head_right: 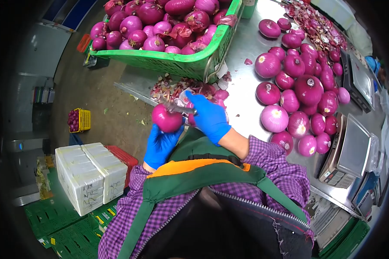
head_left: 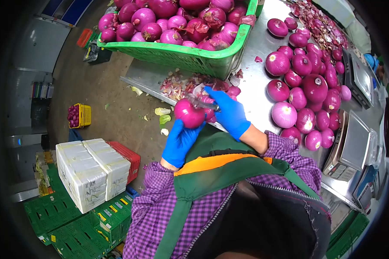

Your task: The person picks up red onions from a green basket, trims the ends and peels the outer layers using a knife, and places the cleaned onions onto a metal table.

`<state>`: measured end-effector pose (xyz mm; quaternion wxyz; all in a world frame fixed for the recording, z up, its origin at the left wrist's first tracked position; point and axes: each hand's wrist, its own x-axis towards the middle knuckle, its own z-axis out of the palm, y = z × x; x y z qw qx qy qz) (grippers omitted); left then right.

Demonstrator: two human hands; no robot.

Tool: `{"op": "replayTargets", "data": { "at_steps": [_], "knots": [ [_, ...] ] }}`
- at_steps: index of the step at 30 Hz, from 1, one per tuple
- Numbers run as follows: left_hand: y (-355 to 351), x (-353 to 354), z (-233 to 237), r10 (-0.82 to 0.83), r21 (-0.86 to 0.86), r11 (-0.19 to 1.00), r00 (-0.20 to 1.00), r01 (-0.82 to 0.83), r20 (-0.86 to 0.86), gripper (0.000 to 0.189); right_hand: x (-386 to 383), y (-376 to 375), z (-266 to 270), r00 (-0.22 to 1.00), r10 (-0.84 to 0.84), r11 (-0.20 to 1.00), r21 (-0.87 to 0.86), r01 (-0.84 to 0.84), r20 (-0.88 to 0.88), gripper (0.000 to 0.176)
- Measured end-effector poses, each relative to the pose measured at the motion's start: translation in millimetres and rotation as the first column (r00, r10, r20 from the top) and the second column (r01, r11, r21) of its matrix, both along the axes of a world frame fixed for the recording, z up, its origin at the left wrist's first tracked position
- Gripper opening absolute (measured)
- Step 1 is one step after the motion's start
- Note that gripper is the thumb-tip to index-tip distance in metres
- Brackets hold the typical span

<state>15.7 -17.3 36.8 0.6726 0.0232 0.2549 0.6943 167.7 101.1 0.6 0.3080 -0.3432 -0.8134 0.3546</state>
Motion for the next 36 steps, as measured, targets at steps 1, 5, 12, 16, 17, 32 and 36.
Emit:
{"op": "replayTargets", "data": {
  "at_steps": [1,5,12,16,17,32,36],
  "knots": [
    [0.7,-3.4,1.3,0.002,0.002,1.000,1.000,-0.002,-0.001,0.069,4.2,4.1,-7.9,0.997,-0.039,0.998,-0.050,0.043,0.071,0.070],
    [1.9,-1.3,10.0,-0.050,-0.047,0.998,0.995,0.046,-0.091,0.071,7.2,-2.7,-2.2,0.997,-0.023,0.999,0.036,0.026,-0.077,0.066],
    [18.3,5.8,27.7,-0.200,-0.120,0.970,0.976,0.210,0.086,0.068,11.7,0.5,12.5,0.975,0.140,0.989,-0.018,-0.145,-0.175,0.067],
    [13.0,15.7,33.1,-0.148,-0.105,0.962,0.155,0.254,-0.977,0.066,17.8,11.1,20.2,0.970,0.244,0.968,0.070,-0.242,-0.020,0.063],
    [12.5,10.4,24.3,-0.195,-0.139,0.946,0.168,0.294,-0.966,0.066,20.2,15.1,19.8,0.951,0.309,0.949,0.055,-0.310,0.016,0.061],
    [210.2,174.6,32.4,-0.446,-0.217,0.755,0.243,0.618,-0.861,0.073,71.1,-6.6,-69.7,0.963,0.151,0.798,-0.602,0.015,0.224,0.036],
    [301.0,265.0,25.8,-0.071,0.022,0.794,0.129,0.607,-0.989,0.085,81.5,-6.7,-90.6,0.985,0.136,0.818,-0.573,-0.053,0.102,0.036]
  ]
}}
